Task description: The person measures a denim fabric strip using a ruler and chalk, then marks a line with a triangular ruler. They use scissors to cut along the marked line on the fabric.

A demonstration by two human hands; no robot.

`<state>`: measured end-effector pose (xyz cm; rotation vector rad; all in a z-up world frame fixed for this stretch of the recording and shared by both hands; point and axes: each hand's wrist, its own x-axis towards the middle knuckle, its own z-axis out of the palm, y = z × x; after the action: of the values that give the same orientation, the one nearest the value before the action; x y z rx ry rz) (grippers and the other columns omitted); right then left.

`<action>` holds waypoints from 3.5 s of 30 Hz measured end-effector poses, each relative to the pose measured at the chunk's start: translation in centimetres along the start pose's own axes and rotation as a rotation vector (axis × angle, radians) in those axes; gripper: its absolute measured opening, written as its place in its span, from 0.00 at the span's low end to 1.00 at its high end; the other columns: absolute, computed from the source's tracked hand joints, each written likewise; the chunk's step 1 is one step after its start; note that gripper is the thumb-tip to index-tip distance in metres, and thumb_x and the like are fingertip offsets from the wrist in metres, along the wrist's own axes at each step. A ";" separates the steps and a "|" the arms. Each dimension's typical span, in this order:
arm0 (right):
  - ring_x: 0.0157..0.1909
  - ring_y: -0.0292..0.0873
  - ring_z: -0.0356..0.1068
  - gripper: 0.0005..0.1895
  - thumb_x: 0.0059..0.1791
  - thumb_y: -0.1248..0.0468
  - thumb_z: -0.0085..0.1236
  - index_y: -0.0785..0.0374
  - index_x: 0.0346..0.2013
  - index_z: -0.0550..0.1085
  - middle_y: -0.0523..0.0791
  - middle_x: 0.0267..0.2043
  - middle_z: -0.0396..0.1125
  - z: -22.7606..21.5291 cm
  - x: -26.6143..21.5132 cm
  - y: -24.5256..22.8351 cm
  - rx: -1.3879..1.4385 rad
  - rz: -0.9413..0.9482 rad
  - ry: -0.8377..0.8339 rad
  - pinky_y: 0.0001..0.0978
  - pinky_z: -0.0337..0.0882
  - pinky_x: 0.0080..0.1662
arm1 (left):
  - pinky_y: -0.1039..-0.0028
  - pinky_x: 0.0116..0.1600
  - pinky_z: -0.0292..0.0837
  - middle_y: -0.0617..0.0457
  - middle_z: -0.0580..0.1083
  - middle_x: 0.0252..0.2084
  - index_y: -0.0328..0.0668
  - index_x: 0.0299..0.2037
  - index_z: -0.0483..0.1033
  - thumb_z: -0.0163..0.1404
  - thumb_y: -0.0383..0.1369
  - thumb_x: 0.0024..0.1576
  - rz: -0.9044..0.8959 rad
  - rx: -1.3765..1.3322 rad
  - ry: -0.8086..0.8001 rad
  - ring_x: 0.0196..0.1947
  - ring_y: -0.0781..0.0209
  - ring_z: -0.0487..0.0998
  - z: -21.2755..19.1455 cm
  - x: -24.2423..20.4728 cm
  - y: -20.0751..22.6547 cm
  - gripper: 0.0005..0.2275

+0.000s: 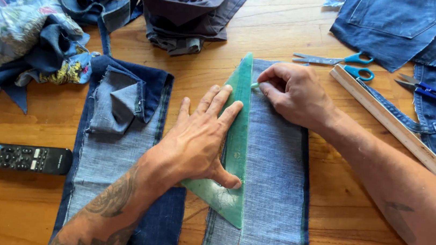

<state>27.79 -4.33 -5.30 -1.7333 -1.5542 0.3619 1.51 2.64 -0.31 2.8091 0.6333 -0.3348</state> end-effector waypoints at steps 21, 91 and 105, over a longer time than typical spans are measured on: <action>0.33 0.34 0.73 0.05 0.56 0.63 0.66 0.55 0.42 0.88 0.37 0.31 0.77 -1.1 3.7 0.1 -0.077 0.076 -0.066 0.34 0.71 0.39 | 0.14 0.78 0.41 0.43 0.38 0.93 0.48 0.88 0.46 0.82 0.82 0.26 -0.053 0.092 -0.066 0.91 0.41 0.31 0.0 0.4 0.5 0.83; 0.52 0.60 0.80 0.23 0.59 0.74 0.53 0.58 0.64 0.86 0.53 0.57 0.84 -14.8 -2.7 11.1 -0.681 -0.085 -0.067 0.57 0.81 0.57 | 0.52 0.55 0.78 0.53 0.80 0.45 0.52 0.43 0.81 0.62 0.40 0.65 -0.459 -0.382 0.325 0.51 0.46 0.81 9.4 -10.2 8.4 0.06; 0.68 0.66 0.75 0.41 0.52 0.76 0.53 0.66 0.82 0.71 0.61 0.72 0.71 -13.4 0.1 9.6 -0.661 0.116 -0.196 0.57 0.76 0.67 | 0.68 0.44 0.85 0.43 0.86 0.50 0.70 0.85 0.52 0.60 0.20 0.56 -0.159 -1.395 0.150 0.44 0.58 0.86 0.3 -3.6 6.9 0.48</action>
<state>43.57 -8.56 -2.98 -2.3534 -1.8521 0.0685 1.40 -4.92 1.65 1.4483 0.7106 0.2451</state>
